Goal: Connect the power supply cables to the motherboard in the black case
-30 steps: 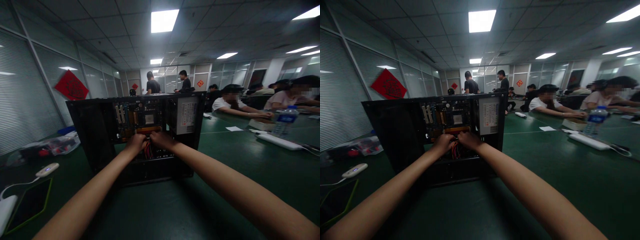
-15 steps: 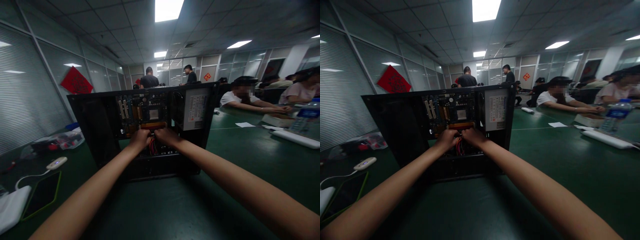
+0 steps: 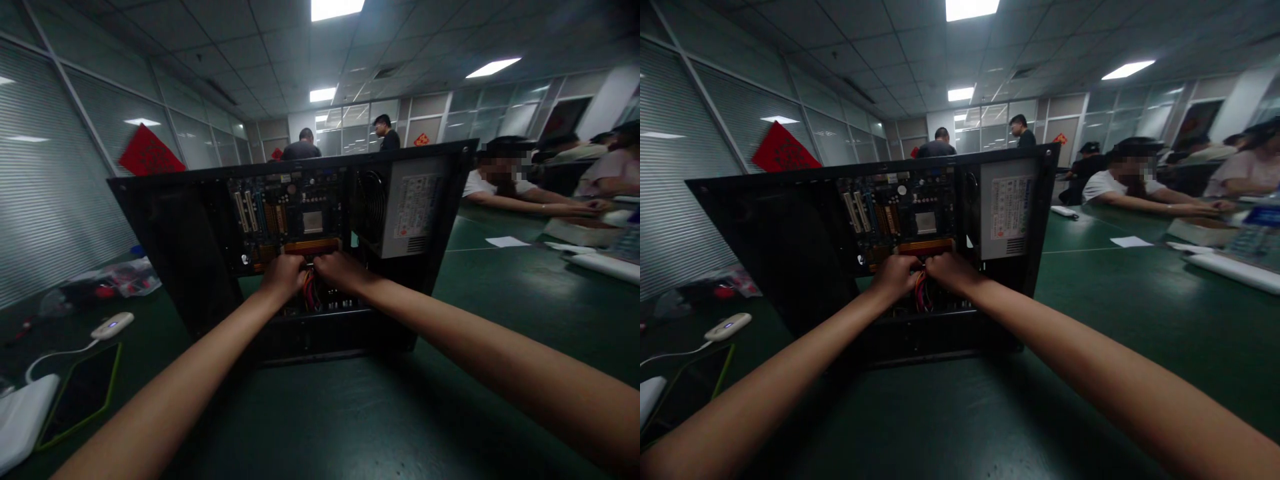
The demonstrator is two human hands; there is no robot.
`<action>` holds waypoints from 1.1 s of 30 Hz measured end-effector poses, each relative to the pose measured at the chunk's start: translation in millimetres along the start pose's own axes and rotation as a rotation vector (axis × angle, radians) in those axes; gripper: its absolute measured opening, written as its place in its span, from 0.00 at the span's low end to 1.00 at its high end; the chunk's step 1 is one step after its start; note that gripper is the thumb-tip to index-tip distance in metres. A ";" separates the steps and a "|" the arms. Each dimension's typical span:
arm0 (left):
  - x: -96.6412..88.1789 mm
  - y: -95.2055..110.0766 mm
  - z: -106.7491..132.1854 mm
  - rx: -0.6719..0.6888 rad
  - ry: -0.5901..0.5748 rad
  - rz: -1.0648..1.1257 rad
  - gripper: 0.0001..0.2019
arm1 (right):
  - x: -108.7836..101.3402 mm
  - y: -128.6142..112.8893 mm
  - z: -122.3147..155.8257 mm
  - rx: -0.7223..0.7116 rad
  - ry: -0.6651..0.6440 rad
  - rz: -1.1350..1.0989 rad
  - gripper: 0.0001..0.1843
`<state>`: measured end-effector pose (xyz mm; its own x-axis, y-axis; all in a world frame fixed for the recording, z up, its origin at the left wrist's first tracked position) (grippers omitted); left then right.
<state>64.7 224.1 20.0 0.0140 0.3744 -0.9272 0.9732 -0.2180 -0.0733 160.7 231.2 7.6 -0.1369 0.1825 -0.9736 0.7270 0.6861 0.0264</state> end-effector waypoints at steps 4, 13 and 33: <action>5.2 -0.6 -2.0 0.014 -0.009 0.022 0.09 | -1.0 3.2 -1.1 0.030 0.021 -0.025 0.17; 5.4 -4.4 -2.3 0.013 0.006 0.050 0.10 | -4.4 3.0 1.2 0.052 0.026 -0.046 0.18; 6.9 -9.2 0.0 0.018 -0.028 0.059 0.10 | -6.2 38.5 29.9 0.295 0.127 -0.315 0.15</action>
<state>55.8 228.7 14.3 0.0651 0.3350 -0.9400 0.9666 -0.2551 -0.0240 209.7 235.5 7.9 -0.4508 0.0947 -0.8876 0.7947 0.4953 -0.3508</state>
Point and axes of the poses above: each hand's wrist, its own z-axis away from the middle knuckle, its own x-axis out of the palm, y = z × x, the point moved 8 cm from there along -z, towards the middle knuckle, and after that the axes turned 11 degrees about -z, right-handed, at the moved point
